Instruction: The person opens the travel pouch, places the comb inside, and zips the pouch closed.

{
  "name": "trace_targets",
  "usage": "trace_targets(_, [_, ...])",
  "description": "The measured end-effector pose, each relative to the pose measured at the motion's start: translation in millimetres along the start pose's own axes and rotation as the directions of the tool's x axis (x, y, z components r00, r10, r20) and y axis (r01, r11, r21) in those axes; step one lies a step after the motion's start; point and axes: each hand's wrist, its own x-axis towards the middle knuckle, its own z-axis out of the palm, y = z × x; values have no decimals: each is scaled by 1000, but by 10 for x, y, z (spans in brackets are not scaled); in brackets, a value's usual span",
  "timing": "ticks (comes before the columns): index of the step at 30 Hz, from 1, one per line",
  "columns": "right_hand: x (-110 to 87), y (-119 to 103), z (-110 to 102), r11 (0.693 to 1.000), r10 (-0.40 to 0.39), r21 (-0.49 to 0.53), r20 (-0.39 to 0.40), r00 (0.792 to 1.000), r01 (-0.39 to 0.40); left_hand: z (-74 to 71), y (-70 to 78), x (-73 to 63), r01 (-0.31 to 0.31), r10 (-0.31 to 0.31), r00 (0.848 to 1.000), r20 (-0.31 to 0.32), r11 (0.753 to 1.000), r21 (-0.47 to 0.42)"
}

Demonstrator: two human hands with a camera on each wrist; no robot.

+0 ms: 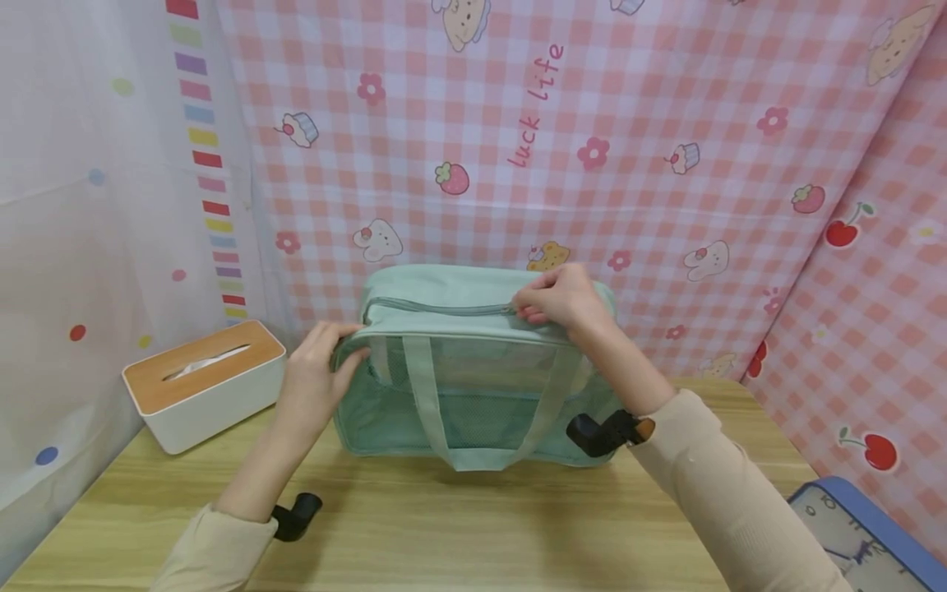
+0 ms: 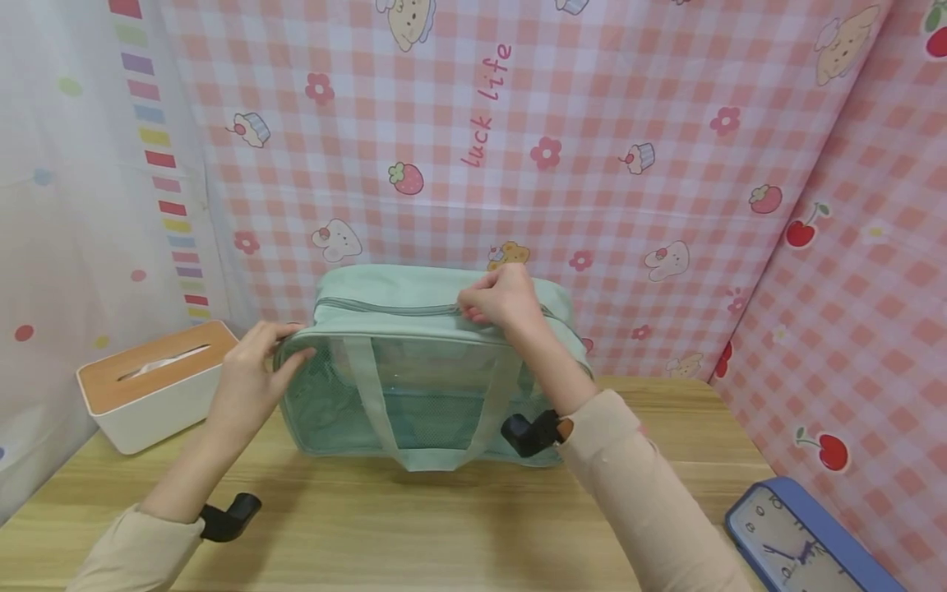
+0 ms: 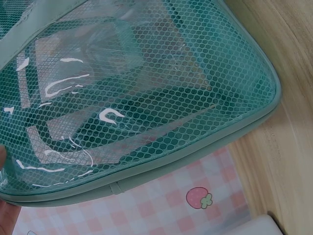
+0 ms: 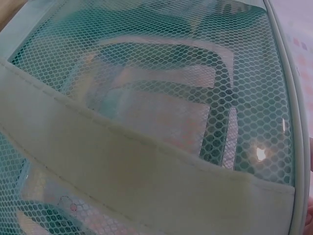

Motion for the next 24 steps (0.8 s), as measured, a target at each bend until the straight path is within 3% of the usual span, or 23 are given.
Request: trace_targets(24, [35, -77, 274, 999, -31, -38, 25, 999, 32, 8, -2, -13, 5, -5, 1000, -4, 1000, -4])
